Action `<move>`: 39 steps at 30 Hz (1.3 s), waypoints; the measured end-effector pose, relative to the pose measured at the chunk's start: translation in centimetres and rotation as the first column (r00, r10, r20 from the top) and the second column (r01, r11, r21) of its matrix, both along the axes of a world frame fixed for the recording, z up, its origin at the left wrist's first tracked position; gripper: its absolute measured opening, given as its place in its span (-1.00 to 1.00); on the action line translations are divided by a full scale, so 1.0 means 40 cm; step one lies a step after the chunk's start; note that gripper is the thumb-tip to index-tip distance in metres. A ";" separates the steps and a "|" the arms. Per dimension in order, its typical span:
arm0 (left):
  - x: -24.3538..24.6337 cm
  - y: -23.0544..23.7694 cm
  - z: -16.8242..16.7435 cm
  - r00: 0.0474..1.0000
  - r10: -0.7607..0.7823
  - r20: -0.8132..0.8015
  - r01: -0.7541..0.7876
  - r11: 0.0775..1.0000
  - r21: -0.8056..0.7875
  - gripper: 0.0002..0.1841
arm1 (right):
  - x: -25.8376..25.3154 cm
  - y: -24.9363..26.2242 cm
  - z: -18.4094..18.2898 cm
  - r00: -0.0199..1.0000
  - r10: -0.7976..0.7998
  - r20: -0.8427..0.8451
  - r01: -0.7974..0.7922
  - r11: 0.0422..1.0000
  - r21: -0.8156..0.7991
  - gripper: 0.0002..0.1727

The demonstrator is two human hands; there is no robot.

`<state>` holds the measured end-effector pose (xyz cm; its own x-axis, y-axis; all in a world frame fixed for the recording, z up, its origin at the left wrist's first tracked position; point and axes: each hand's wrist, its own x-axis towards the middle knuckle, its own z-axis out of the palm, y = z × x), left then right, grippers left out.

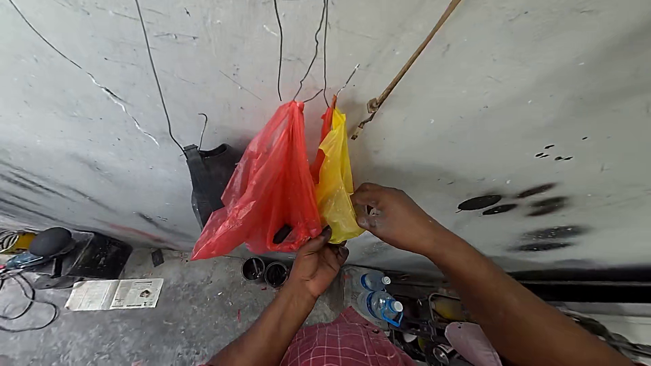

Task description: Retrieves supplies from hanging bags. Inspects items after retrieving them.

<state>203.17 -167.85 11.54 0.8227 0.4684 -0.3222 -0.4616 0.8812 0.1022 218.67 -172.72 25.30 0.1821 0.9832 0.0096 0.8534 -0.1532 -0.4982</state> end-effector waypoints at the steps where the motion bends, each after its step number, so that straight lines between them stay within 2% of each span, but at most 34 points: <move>1: -0.004 -0.006 -0.002 1.000 -0.009 0.010 0.009 1.000 0.012 -0.86 | 0.006 -0.001 0.002 1.000 0.014 -0.022 -0.014 1.000 -0.019 -0.76; 4: -0.023 -0.024 -0.015 0.999 -0.032 0.004 0.032 0.999 0.035 -0.83 | 0.025 -0.004 0.016 0.998 0.054 -0.034 -0.058 0.993 -0.106 -0.74; 6: -0.040 -0.024 -0.017 0.999 -0.028 -0.029 0.029 0.999 0.039 -0.85 | 0.023 -0.013 0.023 0.997 0.071 -0.021 -0.073 0.991 -0.108 -0.74; 10: -0.056 -0.023 -0.020 0.997 -0.070 -0.025 0.071 0.995 0.073 -0.74 | 0.011 -0.028 0.006 0.996 0.071 -0.053 -0.076 0.990 -0.115 -0.89; 13: -0.033 -0.023 -0.006 0.998 -0.048 -0.034 0.050 0.997 0.065 -0.73 | -0.015 -0.044 0.009 0.999 0.040 0.018 -0.039 0.997 -0.067 -0.88; 18: -0.008 -0.014 0.009 0.999 -0.033 0.016 0.033 0.999 0.021 -0.64 | -0.079 -0.101 0.035 0.967 -0.017 0.252 0.018 1.000 -0.002 -0.80; 22: -0.005 -0.013 0.015 0.996 -0.046 0.079 0.049 0.998 -0.029 -0.64 | -0.094 -0.144 0.049 0.975 -0.055 0.217 0.030 0.992 0.119 -0.80; 24: -0.005 -0.010 0.010 0.994 -0.062 0.085 0.063 0.998 -0.010 -0.65 | -0.094 -0.156 0.049 0.980 -0.088 0.178 0.045 0.971 0.234 -0.79; 26: -0.004 -0.009 0.003 0.993 -0.090 0.081 0.088 0.996 0.021 -0.67 | -0.093 -0.165 0.048 0.981 -0.112 0.159 0.064 0.958 0.278 -0.77; 35: -0.009 -0.006 -0.016 0.975 -0.173 0.137 0.154 0.978 0.141 -0.72 | -0.089 -0.146 0.037 0.960 -0.106 0.260 0.096 0.994 0.050 -0.75; 39: -0.004 -0.009 -0.009 0.981 -0.127 0.144 0.116 0.990 0.084 -0.76 | -0.090 -0.144 0.049 0.962 -0.095 0.256 0.116 0.991 -0.069 -0.77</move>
